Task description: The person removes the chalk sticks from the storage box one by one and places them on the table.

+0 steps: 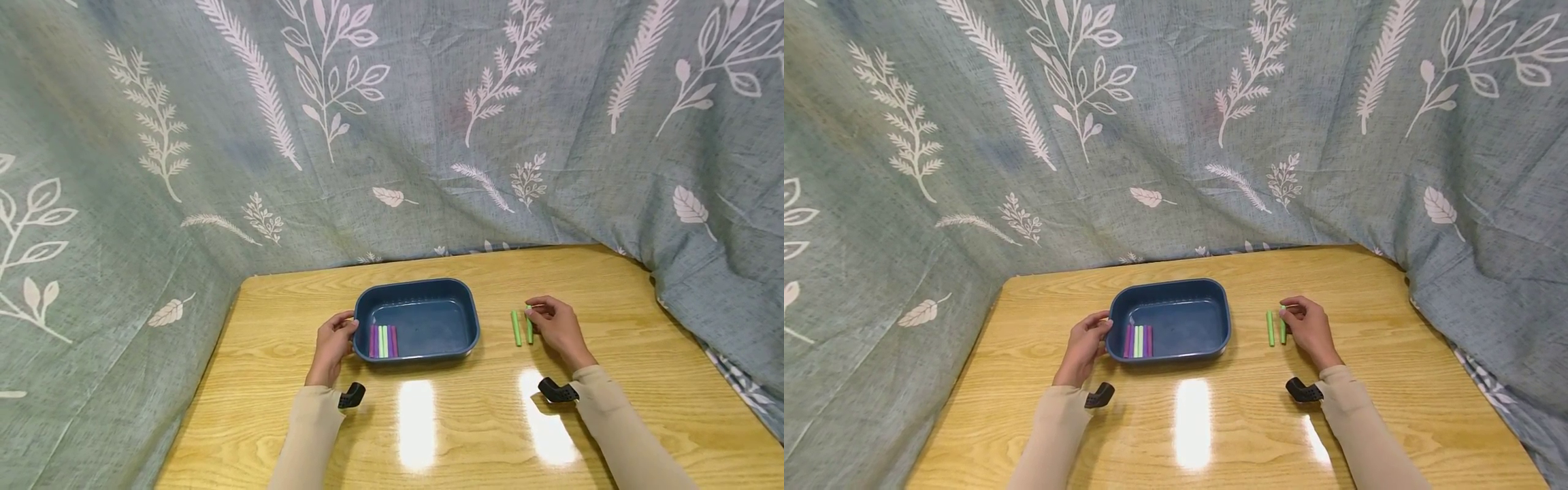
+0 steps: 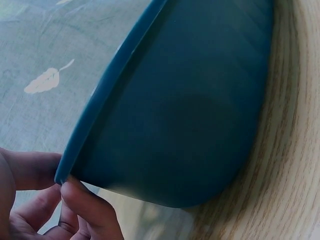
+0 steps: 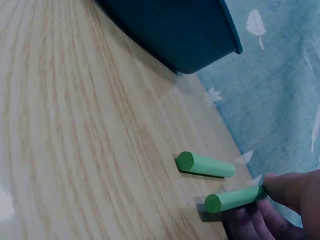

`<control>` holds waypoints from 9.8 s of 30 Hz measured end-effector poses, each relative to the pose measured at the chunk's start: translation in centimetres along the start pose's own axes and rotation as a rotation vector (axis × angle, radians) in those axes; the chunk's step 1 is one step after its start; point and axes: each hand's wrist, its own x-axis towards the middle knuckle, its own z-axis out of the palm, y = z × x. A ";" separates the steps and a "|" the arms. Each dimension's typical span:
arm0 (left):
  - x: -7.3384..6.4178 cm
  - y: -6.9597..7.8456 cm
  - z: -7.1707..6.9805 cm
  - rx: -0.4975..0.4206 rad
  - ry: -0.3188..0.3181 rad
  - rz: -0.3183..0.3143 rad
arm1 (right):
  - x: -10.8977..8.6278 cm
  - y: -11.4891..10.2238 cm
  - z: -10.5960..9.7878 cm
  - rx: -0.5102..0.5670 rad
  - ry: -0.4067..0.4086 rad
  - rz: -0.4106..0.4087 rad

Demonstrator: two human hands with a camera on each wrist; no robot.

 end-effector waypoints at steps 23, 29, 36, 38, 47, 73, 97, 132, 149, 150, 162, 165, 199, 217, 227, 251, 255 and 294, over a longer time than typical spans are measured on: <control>0.0 -0.1 0.0 -0.017 -0.006 0.004 | -0.3 0.3 -0.1 -0.050 -0.033 -0.050; 0.0 0.0 0.0 -0.017 -0.004 -0.001 | -0.3 -0.2 -0.2 -0.058 -0.023 -0.068; 0.1 -0.1 -0.1 -0.027 0.001 0.016 | -0.1 -1.9 0.2 -0.052 0.010 -0.124; 0.1 -0.1 -0.1 -0.028 0.003 0.013 | -0.1 -2.5 0.5 -0.041 0.013 -0.142; 0.0 -0.1 -0.1 -0.019 0.004 0.006 | -0.1 -4.5 2.0 0.035 -0.006 -0.206; 0.2 -0.1 0.0 -0.017 -0.004 -0.003 | -0.1 -9.1 8.6 0.122 -0.078 -0.289; 0.2 -0.2 -0.2 -0.025 -0.006 0.003 | -0.6 -12.2 16.2 0.162 -0.208 -0.252; 0.2 -0.2 0.0 -0.033 -0.016 -0.008 | -0.1 -12.0 20.1 -0.089 -0.337 -0.102; 0.0 -0.2 0.1 -0.028 -0.012 -0.012 | -0.1 -12.1 20.5 -0.220 -0.393 -0.140; 0.1 -0.2 0.1 -0.030 -0.011 -0.012 | -0.2 -12.2 20.5 -0.222 -0.387 -0.145; 0.0 -0.2 -0.1 -0.037 -0.012 -0.007 | -0.3 -12.1 20.3 -0.198 -0.360 -0.160; 0.1 -0.2 -0.1 -0.038 -0.013 -0.008 | -0.2 -12.0 20.3 -0.159 -0.339 -0.153; 0.0 -0.1 -0.2 -0.005 -0.027 0.001 | 0.1 -9.8 8.4 0.270 -0.143 -0.038; 0.0 -0.1 0.1 -0.018 -0.033 0.001 | -0.5 -5.1 2.1 0.238 -0.082 0.011; 0.0 -0.2 0.1 -0.011 -0.026 0.010 | -0.9 -2.0 -0.5 0.102 -0.059 0.029; 0.1 -0.3 0.1 -0.008 -0.004 0.003 | -0.7 0.2 -0.9 -0.060 -0.045 0.004; 0.2 -0.3 0.0 -0.011 -0.004 0.004 | -0.8 0.1 -0.8 -0.050 -0.049 0.002; 0.3 -0.4 0.0 -0.034 -0.020 0.008 | -0.5 -7.6 6.6 0.116 -0.039 -0.253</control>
